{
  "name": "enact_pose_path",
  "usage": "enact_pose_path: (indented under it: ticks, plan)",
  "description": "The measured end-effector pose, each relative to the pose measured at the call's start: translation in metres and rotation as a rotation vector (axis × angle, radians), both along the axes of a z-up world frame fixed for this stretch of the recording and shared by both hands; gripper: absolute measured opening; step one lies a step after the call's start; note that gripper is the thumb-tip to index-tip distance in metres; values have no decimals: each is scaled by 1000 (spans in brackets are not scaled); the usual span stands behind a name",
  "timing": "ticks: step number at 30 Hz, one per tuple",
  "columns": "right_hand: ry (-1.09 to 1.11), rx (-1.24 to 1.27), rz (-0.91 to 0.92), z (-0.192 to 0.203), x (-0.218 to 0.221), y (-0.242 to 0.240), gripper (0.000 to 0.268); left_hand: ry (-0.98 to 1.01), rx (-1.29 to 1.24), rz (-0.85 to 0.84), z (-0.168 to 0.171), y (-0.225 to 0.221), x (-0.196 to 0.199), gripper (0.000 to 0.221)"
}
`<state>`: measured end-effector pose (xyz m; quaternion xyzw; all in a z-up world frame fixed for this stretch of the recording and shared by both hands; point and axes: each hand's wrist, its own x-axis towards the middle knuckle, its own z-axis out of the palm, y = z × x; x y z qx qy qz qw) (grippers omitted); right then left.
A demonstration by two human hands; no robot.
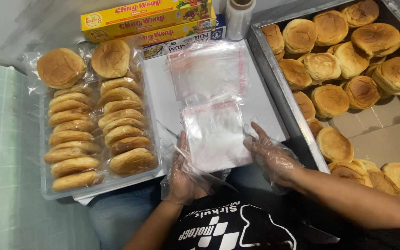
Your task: A person is separating and opening individual plastic bags from a stack and then placing a burger bun into one of the bags.
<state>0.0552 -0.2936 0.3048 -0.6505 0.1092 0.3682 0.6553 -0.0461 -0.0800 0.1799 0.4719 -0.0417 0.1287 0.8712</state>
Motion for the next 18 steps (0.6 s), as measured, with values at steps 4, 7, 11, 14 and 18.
enact_pose_path:
  ticks: [4, 7, 11, 14, 18]
  plan:
    - [-468, -326, 240, -28, 44, -24, 86, -13, 28, -56, -2, 8, -5, 29]
    - [-963, -239, 279, -42, 96, -18, 46, -16, 46, -96, -4, 11, -11, 29]
    - [-1286, -443, 574, -51, 145, 14, 29, -24, 78, -132, -8, 12, -22, 28]
    - [-1041, -409, 635, -44, 151, 55, 33, 69, 535, -607, 38, 12, -20, 57]
    - [-1014, -378, 647, -52, 146, 79, 21, 556, -332, -1020, 17, 3, -12, 53]
